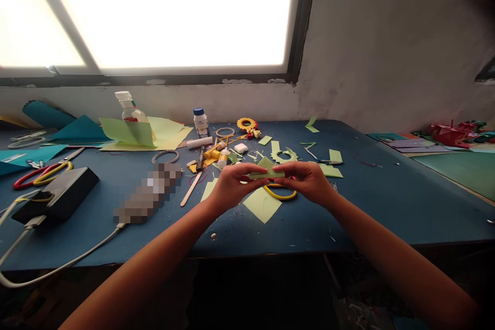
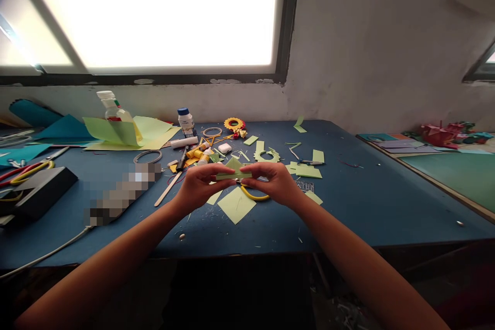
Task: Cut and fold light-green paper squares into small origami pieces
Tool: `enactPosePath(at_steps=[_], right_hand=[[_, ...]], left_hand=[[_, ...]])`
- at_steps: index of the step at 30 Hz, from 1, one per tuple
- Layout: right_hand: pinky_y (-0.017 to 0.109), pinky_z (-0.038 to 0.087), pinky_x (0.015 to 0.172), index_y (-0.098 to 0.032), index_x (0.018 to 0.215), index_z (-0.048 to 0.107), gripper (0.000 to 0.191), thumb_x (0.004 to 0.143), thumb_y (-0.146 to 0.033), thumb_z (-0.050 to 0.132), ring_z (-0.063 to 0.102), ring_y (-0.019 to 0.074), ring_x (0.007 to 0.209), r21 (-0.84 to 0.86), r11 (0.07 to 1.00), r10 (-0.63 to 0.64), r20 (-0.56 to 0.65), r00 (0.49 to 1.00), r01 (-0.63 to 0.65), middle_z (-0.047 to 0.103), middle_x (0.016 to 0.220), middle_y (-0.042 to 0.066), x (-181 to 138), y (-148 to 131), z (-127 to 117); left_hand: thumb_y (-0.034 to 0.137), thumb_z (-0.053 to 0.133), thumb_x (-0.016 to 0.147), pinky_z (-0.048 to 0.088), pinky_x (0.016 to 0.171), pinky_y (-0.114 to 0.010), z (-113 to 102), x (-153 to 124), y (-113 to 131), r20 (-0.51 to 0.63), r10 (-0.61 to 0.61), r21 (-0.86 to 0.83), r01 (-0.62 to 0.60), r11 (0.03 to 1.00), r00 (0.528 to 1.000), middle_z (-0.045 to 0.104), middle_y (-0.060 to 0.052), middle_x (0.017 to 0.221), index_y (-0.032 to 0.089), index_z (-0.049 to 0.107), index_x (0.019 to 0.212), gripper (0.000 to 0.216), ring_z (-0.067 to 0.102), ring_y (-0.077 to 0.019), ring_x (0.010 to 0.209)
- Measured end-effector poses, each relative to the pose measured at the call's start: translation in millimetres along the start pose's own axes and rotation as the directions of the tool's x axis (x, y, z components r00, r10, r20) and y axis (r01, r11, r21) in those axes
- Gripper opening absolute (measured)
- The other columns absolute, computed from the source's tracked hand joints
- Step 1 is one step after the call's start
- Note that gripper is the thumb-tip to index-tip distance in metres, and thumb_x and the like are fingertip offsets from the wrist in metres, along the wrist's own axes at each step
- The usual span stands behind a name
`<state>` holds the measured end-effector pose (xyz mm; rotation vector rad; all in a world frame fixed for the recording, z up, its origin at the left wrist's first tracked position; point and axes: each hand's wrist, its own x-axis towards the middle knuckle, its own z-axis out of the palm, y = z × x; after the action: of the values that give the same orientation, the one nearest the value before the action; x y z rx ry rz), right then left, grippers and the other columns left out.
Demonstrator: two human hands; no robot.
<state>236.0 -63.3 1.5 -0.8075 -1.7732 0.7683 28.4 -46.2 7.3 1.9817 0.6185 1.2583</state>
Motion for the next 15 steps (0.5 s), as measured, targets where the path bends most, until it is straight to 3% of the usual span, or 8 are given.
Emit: enactPosePath(at_steps=[10, 15], right_hand=[[0.036, 0.06, 0.078, -0.027, 0.092, 0.074, 0.028, 0.065, -0.023, 0.079, 0.071, 0.0223, 0.082, 0.193, 0.971, 0.145, -0.008, 0.989, -0.141, 0.075, 0.086, 0.001, -2.3, -2.6, 1.4], [0.038, 0.061, 0.078, -0.024, 0.091, 0.074, 0.028, 0.064, -0.024, 0.079, 0.071, 0.0233, 0.082, 0.193, 0.967, 0.173, -0.019, 0.985, -0.166, 0.075, 0.083, 0.002, -2.4, -3.6, 2.8]], left_hand=[[0.02, 0.074, 0.07, 0.059, 0.068, -0.026, 1.3, 0.0, -0.4, 0.0, -0.015, -0.082, 0.015, 0.996, 1.0, 0.072, -0.006, 0.086, 0.014, 0.072, 0.09, 0.021, 0.067, -0.0164, 0.076], [0.018, 0.072, 0.072, 0.059, 0.064, -0.022, 1.1, -0.4, -0.4, 0.007, 0.037, -0.063, -0.037, 0.997, 0.999, 0.072, -0.005, 0.086, 0.016, 0.073, 0.09, 0.018, 0.067, -0.0144, 0.074]])
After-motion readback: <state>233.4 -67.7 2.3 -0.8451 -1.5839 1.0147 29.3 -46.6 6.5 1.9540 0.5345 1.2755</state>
